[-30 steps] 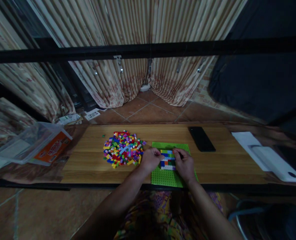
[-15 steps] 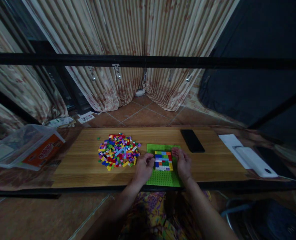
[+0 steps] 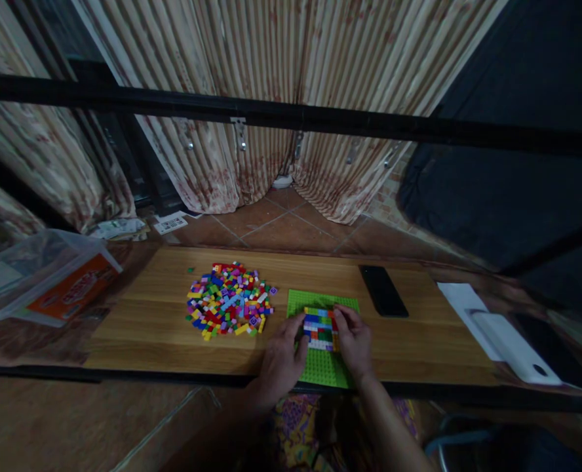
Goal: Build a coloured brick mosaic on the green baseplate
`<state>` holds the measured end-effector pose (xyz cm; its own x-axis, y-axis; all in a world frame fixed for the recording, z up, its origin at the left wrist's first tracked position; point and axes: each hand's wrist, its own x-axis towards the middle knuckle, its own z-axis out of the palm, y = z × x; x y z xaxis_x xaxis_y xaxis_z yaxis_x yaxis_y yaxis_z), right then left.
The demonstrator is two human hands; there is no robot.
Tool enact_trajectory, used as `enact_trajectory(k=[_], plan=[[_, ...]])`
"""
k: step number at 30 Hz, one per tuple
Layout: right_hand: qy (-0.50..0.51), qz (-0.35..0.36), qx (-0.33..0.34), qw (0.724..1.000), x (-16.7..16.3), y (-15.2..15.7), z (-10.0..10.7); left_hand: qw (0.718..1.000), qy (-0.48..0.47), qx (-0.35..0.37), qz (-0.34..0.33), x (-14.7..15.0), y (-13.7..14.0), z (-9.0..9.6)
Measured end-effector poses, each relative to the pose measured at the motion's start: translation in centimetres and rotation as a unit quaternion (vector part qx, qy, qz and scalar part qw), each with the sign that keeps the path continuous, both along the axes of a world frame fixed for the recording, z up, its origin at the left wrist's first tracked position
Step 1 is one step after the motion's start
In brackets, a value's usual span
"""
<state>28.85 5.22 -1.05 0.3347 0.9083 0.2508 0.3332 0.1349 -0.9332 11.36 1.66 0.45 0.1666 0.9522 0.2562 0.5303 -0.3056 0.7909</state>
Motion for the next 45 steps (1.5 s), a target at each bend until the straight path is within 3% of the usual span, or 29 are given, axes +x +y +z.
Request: enact_trajectory(k=[8, 21, 34, 45], plan=[[-0.086, 0.042, -0.004, 0.995, -0.2, 0.0, 0.1, 0.982, 0.184, 0.020, -0.039, 1.2, -0.9, 0.0], [-0.107, 0.050, -0.018, 0.993, 0.2, -0.1, -0.1, 0.969, 0.237, 0.021, -0.057, 1.5, -0.9, 0.7], [-0.094, 0.038, -0.020, 0.995, 0.2, -0.4, 0.2, 0.978, 0.197, 0.015, -0.064, 1.2, -1.1, 0.3], [-0.023, 0.002, -0.042, 0.999, 0.2, -0.5, 0.6, 0.991, 0.131, 0.018, -0.026, 1.1, -1.1, -0.2]])
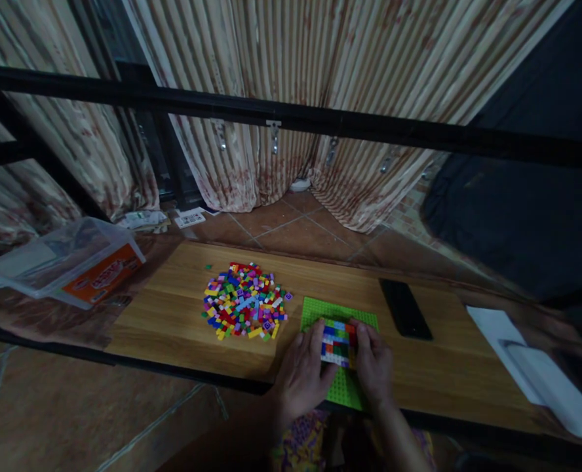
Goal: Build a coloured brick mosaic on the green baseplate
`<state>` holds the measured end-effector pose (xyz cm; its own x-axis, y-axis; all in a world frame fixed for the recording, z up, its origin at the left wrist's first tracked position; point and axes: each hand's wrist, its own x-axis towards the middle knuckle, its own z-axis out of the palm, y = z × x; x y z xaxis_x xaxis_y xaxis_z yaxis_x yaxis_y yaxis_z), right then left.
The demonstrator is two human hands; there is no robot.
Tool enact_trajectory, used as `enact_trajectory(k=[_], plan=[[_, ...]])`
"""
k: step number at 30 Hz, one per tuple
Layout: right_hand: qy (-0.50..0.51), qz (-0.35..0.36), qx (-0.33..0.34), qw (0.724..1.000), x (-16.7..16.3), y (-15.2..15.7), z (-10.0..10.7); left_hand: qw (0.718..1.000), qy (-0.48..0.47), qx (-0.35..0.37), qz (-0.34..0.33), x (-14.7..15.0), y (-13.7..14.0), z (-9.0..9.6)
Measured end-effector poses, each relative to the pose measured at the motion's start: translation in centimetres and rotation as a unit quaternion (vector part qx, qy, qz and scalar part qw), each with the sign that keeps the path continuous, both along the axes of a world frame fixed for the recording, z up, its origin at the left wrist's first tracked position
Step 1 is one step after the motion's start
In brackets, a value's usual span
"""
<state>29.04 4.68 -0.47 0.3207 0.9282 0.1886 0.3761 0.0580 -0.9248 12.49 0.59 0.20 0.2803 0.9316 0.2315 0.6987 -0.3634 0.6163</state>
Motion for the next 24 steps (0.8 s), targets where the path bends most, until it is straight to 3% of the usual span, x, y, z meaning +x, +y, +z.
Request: enact_trajectory(k=[4, 9, 24], plan=[[0.015, -0.002, 0.018, 1.000, -0.01, 0.15, -0.30, 1.000, -0.022, -0.003, 0.013, -0.16, 0.13, -0.43], [0.041, 0.011, 0.035, 0.999, 0.04, 0.10, -0.42, 0.999, -0.025, -0.006, -0.021, -0.59, 0.34, -0.68], [0.089, 0.007, 0.028, 0.996, 0.35, -0.12, -0.67, 0.999, -0.025, -0.005, -0.043, -0.79, 0.32, 0.30]])
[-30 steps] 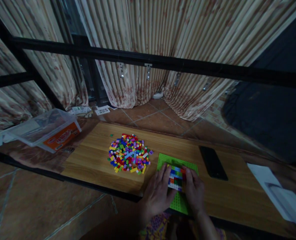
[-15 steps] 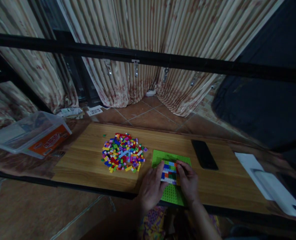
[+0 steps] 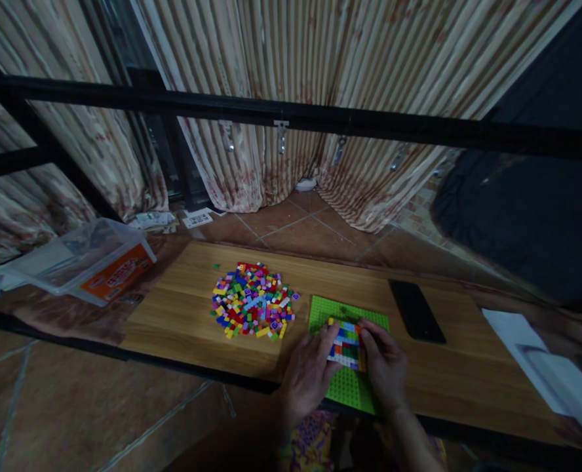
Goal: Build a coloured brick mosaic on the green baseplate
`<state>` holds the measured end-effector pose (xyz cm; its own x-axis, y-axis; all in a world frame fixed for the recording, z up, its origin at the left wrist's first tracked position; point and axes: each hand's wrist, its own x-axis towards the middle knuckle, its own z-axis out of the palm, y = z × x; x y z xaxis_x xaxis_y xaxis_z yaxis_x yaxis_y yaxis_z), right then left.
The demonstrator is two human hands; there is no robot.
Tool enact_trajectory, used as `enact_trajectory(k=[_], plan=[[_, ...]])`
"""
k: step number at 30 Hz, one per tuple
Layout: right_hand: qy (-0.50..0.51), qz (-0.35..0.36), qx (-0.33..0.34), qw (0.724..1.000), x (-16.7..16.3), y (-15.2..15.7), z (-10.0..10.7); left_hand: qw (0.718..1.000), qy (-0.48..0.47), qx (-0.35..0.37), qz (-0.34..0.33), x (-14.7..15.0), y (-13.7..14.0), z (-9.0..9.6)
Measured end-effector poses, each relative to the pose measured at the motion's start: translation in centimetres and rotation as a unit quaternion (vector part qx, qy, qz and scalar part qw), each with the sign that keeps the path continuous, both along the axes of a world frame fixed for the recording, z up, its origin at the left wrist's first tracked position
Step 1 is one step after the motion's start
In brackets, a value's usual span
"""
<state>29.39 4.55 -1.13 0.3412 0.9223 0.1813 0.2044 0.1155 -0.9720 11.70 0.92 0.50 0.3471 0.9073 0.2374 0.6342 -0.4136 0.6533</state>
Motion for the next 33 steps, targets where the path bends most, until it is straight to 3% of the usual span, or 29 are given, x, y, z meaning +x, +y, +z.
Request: enact_trajectory(k=[17, 33], plan=[[-0.020, -0.007, -0.027, 0.999, -0.1, 0.1, 0.0, 0.999, 0.007, -0.027, 0.018, 0.3, 0.0, 0.3], [-0.066, 0.018, -0.005, 0.998, -0.1, 0.4, 0.3, 0.995, 0.075, 0.014, 0.069, 1.0, 0.2, 0.5]])
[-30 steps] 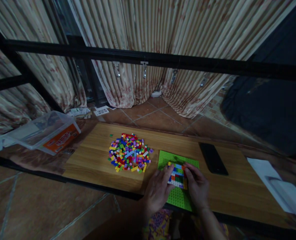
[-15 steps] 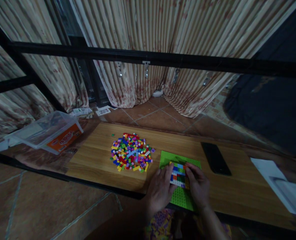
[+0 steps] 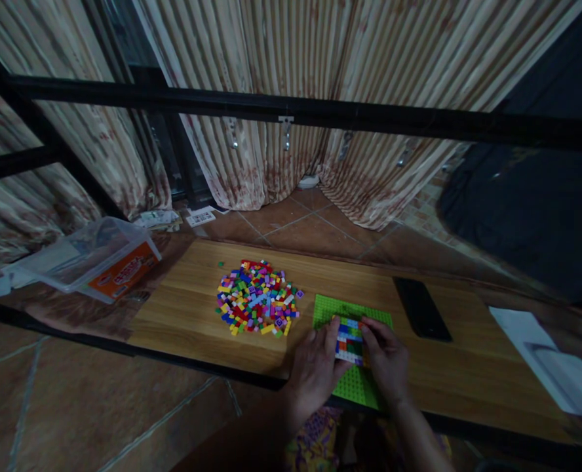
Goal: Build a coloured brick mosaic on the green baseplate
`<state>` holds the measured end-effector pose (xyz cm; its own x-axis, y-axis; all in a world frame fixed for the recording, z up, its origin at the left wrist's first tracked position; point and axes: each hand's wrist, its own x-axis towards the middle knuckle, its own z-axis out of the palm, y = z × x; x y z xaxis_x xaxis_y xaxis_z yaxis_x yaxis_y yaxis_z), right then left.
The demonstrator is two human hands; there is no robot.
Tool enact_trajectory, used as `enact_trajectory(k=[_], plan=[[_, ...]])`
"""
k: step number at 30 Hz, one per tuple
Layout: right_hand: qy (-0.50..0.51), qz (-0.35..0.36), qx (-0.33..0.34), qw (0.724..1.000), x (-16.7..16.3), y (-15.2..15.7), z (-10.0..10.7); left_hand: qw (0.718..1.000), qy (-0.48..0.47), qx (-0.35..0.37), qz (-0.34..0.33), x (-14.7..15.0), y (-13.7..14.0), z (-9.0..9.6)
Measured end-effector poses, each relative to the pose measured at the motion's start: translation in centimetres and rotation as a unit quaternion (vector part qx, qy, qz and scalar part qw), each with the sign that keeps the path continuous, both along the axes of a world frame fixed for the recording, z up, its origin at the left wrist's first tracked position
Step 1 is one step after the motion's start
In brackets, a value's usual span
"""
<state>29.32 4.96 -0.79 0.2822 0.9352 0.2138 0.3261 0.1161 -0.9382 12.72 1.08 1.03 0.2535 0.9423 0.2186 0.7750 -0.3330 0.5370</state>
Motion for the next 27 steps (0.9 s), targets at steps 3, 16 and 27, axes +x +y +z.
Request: enact_trajectory(k=[3, 16, 27], plan=[[0.008, 0.011, -0.001, 1.000, -0.1, 0.4, 0.3, 1.000, -0.008, 0.015, 0.005, 0.0, -0.1, -0.2], [-0.222, 0.108, 0.014, 0.969, -4.3, 5.1, 4.2, 1.000, -0.028, -0.011, 0.003, 0.2, -0.2, -1.0], [-0.320, 0.232, -0.030, 0.918, -11.5, 9.6, 3.0, 0.997, -0.070, 0.040, -0.009, 0.7, 0.0, -2.1]])
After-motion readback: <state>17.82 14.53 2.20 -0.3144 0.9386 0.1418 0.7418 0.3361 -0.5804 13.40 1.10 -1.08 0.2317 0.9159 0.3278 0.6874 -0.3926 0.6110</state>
